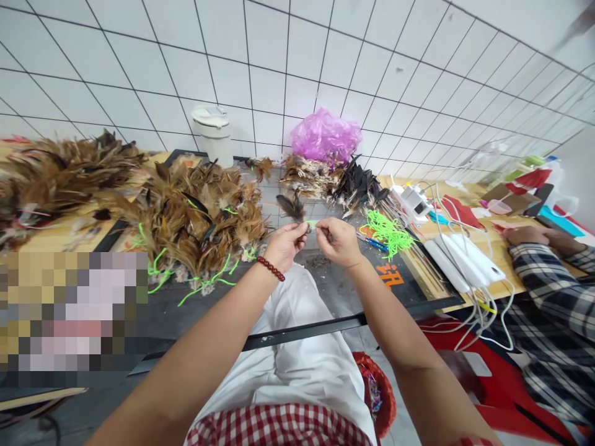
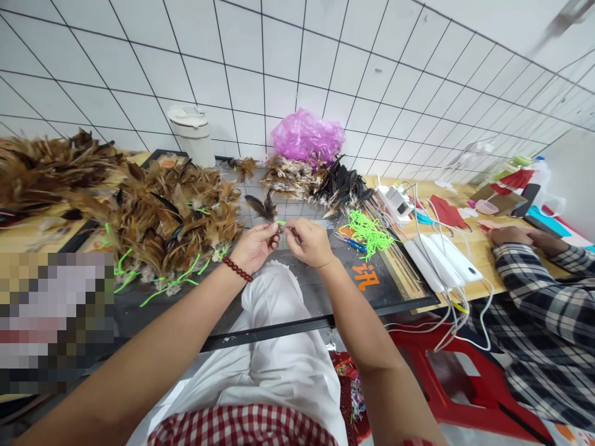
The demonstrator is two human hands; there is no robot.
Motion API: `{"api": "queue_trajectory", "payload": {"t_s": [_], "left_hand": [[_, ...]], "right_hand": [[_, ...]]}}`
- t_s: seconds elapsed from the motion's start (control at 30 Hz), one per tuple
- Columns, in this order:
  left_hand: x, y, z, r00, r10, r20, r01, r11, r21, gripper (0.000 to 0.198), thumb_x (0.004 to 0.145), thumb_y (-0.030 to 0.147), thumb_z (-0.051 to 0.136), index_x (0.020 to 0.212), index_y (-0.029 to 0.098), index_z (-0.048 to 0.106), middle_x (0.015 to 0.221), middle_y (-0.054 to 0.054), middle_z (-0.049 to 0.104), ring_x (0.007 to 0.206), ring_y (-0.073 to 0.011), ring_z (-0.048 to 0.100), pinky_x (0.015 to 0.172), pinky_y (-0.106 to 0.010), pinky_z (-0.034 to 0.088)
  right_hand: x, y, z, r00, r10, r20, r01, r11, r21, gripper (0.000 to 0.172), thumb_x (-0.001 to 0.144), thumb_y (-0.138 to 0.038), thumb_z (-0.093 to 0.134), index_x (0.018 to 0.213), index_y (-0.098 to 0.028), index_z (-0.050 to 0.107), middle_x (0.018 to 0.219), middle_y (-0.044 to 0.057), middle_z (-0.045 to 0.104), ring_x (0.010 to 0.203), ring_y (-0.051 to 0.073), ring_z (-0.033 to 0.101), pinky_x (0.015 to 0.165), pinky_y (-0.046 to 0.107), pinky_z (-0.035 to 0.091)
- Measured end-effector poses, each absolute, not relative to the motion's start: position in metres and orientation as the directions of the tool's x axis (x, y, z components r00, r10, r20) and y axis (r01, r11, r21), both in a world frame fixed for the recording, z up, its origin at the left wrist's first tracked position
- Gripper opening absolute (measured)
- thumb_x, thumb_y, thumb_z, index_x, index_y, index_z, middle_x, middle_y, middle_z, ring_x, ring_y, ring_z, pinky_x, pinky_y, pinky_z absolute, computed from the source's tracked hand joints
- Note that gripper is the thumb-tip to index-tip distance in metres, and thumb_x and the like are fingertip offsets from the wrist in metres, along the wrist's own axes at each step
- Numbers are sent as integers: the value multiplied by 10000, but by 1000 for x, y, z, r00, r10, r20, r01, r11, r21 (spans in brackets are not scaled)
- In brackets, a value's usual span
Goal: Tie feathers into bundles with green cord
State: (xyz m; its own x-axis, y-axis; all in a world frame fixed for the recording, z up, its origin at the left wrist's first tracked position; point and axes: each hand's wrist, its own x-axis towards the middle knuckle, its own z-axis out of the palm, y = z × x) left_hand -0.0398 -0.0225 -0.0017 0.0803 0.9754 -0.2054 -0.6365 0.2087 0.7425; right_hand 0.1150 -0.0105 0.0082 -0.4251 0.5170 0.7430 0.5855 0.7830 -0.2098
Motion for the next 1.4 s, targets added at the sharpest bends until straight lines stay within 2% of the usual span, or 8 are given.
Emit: {"api": "queue_trajectory", "payload": {"t_s": [0.13,0.23,0.33,0.47,0.7,0.97,1.1,1.4], "left_hand": [[-39,-20,-6,-29,987,-157,-493,123,861,190,571,225,795,636,124,648,550,17,572,506,-70,499,500,-199,383],[-36,-20,-11,-165,981,100,-160,-127,979,98,636,218,731,595,154,669,564,3,605,570,-111,542,589,-245,434],[-36,-21,-13,-197,893,403,121,-386,914,37,656,180,702,619,178,702,714,-25,687,731,-157,620,742,-287,476],[-39,-20,-13,-196,843,501,246,-452,858,44,688,193,687,650,180,706,733,-38,696,729,-170,635,728,-296,486],[-40,-17,-16,-169,854,491,389,-400,830,90,689,192,669,600,180,662,688,-38,660,671,-158,593,657,-269,453],[-32,-19,-26,-81,974,213,357,-171,918,127,702,275,698,821,229,691,606,11,592,560,-148,517,624,-267,405],[-31,-23,-22,30,971,237,479,-222,850,112,694,198,684,803,226,684,831,-53,676,707,-186,588,704,-296,416],[-31,-22,-16,51,998,32,564,-55,824,146,750,310,613,795,185,675,801,-154,686,793,-319,632,693,-363,409]], "right_hand": [[116,-10,10,-365,555,747,595,756,-271,111,868,-228,502,861,-185,604,639,-9,541,558,110,475,592,249,401],[113,-12,10,-283,590,756,551,746,-375,108,867,-244,511,845,-190,602,647,-8,541,563,110,484,581,246,411],[111,-12,10,-182,619,764,486,732,-477,83,848,-240,525,839,-193,593,666,-6,561,562,108,490,565,243,416],[112,-9,10,-82,678,731,383,698,-605,68,822,-248,547,830,-191,582,641,-22,536,554,103,474,571,245,420],[110,-2,6,-215,843,494,222,534,-816,382,655,-372,746,962,-176,633,753,2,599,669,128,546,635,271,472],[93,29,28,-61,920,388,225,391,-892,282,691,-413,722,774,-151,658,687,18,665,615,124,581,605,261,477],[42,54,58,-200,949,243,196,282,-939,242,733,-354,699,661,-131,642,598,25,651,513,102,559,498,223,449],[-52,78,41,-371,926,71,347,210,-914,146,831,-205,612,726,-103,619,551,-28,624,429,48,463,408,184,360]]}}
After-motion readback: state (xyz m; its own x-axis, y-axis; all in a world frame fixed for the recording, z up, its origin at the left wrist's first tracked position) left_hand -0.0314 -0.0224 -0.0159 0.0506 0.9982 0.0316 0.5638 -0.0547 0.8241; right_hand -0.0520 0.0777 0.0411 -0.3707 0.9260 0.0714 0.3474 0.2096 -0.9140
